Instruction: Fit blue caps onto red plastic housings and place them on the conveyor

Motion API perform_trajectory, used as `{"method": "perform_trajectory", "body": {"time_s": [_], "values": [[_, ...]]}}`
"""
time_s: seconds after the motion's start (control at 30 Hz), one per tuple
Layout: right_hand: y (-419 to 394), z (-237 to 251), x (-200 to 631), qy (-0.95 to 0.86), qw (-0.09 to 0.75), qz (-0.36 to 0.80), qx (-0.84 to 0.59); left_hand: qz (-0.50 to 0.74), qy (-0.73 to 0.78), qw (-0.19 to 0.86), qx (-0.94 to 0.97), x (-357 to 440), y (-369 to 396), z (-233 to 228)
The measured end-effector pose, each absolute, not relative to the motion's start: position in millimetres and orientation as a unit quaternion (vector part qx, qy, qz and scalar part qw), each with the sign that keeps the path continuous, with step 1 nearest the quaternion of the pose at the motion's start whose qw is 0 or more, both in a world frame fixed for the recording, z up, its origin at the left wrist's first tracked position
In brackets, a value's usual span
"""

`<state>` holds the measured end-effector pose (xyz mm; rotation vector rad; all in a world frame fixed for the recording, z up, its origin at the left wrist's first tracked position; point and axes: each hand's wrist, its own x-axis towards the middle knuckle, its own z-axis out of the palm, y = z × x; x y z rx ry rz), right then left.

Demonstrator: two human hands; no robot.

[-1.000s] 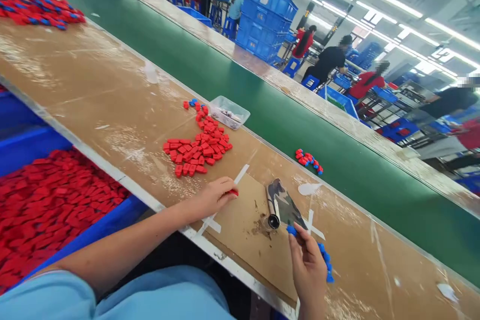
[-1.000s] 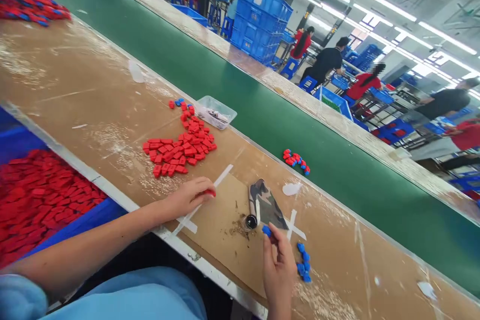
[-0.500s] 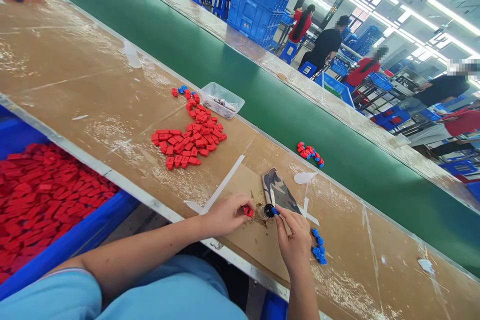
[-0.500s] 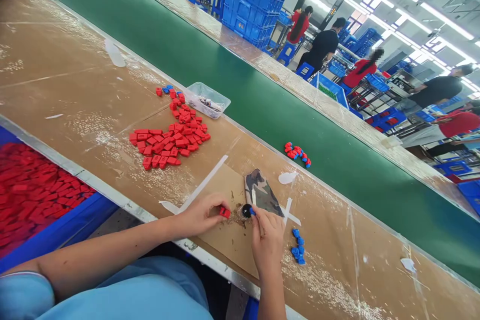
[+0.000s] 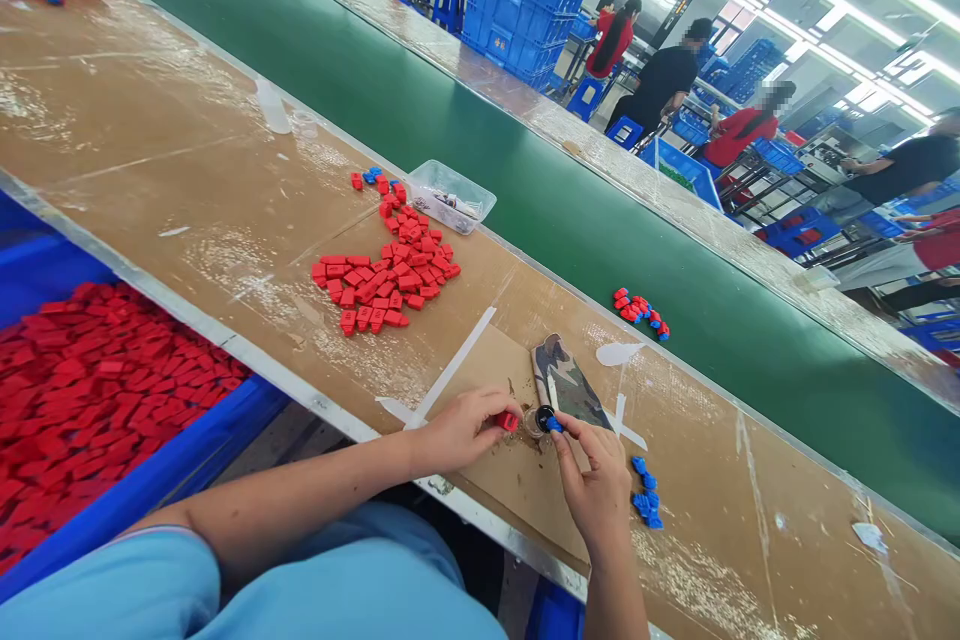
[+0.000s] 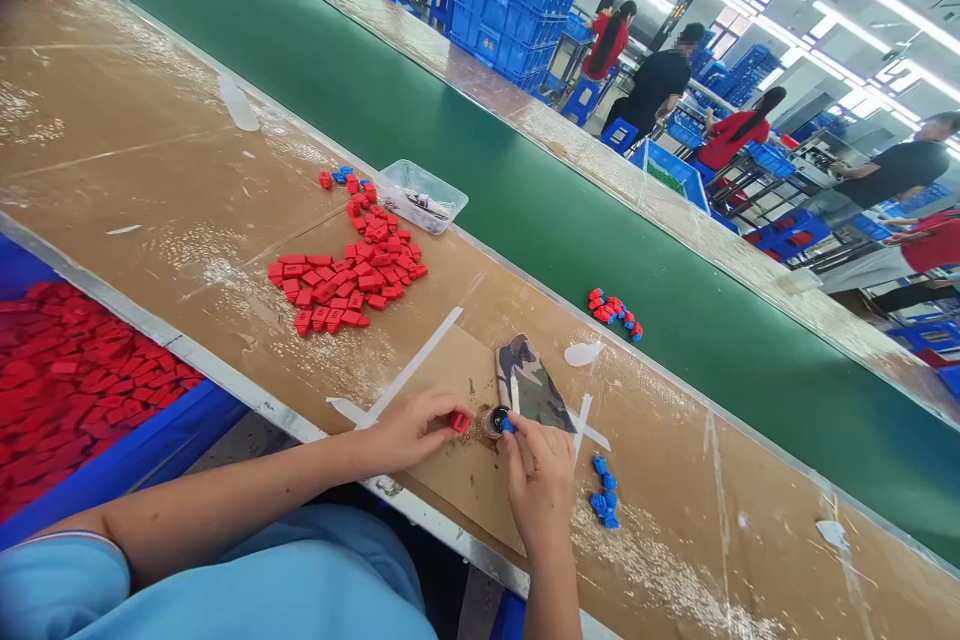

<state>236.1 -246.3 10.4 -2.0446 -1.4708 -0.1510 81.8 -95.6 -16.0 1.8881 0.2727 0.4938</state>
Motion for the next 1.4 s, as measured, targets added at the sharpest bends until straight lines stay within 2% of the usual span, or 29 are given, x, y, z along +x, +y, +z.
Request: {"method": "perform_trajectory", "body": {"time_s": [0.13,0.37,0.53,0.67,1.03,1.13,1.27,1.4], "values": [[-248,10,234,-0.501,0.336,-0.019,-0.798,0.193,0.128,0.568,0.79,80,-97,-17],[-255,7,237,-0.346,0.447,0.127,-0.815,0.183,0.123,0.593,0.774,82,-100,-25],[-253,9,230,-0.309,0.494,0.143,-0.8,0.17,0.144,0.624,0.749,85,-103,-27],[-251,10,222,-0.328,0.485,0.128,-0.8,0.159,0.148,0.63,0.745,83,-104,-22],[-257,11,232,-0.475,0.339,-0.044,-0.81,0.168,0.15,0.605,0.764,82,-103,-25],[-259,13,228,-0.476,0.351,-0.025,-0.806,0.178,0.137,0.612,0.758,82,-103,-25],[-256,15,212,-0.422,0.41,0.061,-0.806,0.187,0.127,0.631,0.742,81,-103,-23],[-249,15,196,-0.392,0.426,0.12,-0.806,0.18,0.13,0.617,0.755,80,-102,-23]]}}
